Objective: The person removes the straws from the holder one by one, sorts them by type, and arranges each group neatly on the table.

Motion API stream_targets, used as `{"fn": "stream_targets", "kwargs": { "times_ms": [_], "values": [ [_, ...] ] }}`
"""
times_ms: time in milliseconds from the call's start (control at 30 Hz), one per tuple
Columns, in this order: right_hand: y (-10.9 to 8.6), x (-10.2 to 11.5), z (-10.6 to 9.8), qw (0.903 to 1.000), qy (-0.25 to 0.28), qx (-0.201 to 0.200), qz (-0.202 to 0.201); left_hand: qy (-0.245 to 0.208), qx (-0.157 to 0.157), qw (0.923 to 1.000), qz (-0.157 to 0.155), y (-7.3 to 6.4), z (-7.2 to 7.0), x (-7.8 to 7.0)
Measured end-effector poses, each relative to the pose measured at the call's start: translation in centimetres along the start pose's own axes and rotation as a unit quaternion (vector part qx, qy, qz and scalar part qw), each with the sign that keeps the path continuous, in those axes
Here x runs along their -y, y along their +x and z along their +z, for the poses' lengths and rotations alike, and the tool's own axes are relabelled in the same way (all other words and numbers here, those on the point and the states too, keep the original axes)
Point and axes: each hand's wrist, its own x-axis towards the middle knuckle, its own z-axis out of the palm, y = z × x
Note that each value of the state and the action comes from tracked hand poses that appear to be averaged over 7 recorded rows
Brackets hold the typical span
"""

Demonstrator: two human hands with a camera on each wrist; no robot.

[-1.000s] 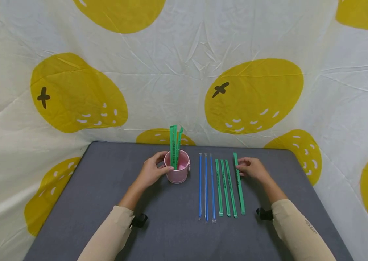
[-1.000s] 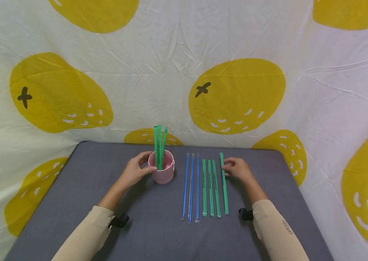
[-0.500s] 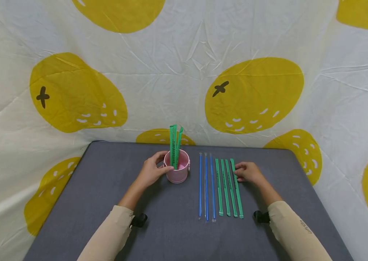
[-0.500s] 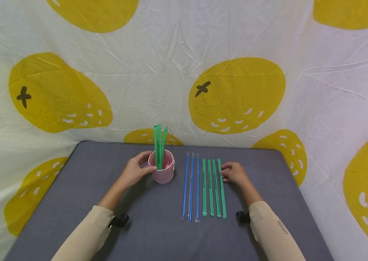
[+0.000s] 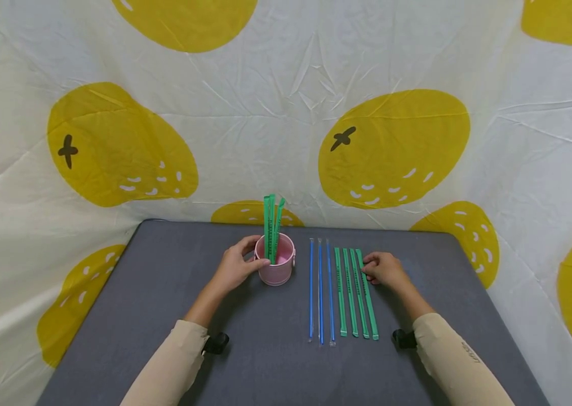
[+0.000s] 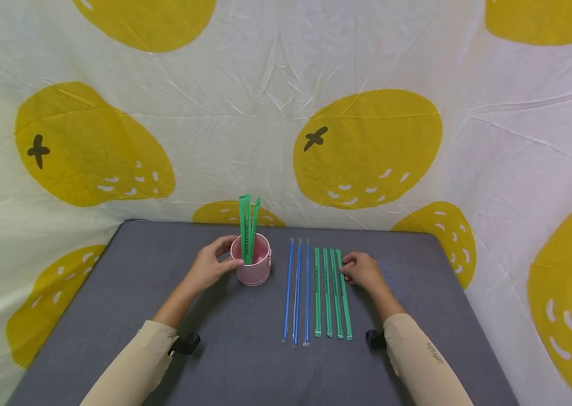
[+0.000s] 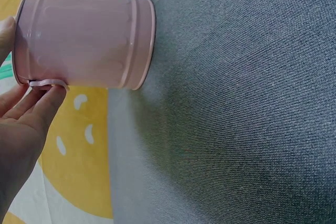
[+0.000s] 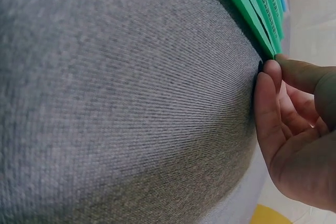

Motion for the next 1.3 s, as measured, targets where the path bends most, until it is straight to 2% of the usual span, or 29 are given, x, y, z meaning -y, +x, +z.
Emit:
{"fn": "stream_targets", "kwargs": {
  "times_ms": [233, 600, 800, 1033, 1300],
  "values": [
    [-0.1, 0.3, 0.1, 0.999, -0.04, -0.018, -0.01, -0.001, 0.001, 1.0, 0.003, -0.1, 0.0, -0.1],
    [-0.5, 0.3, 0.3, 0.9991, -0.034, -0.027, -0.002, 0.0, -0.005, 1.0, 0.003, -0.2, 0.1, 0.0],
    [-0.5, 0.5, 0.2, 0.9969, -0.05, -0.057, -0.024, 0.008, -0.006, 1.0, 0.001, -0.2, 0.1, 0.1],
    [0.0, 3.0, 0.3, 0.9918, -0.065, -0.078, -0.077, 0.012, -0.006, 0.9999, -0.003, -0.3, 0.1, 0.2],
    [0.7, 7.5, 1.8, 0.9879, -0.01, -0.053, -0.146, 0.003, -0.006, 1.0, 0.005, -0.2, 0.1, 0.3]
  ]
}}
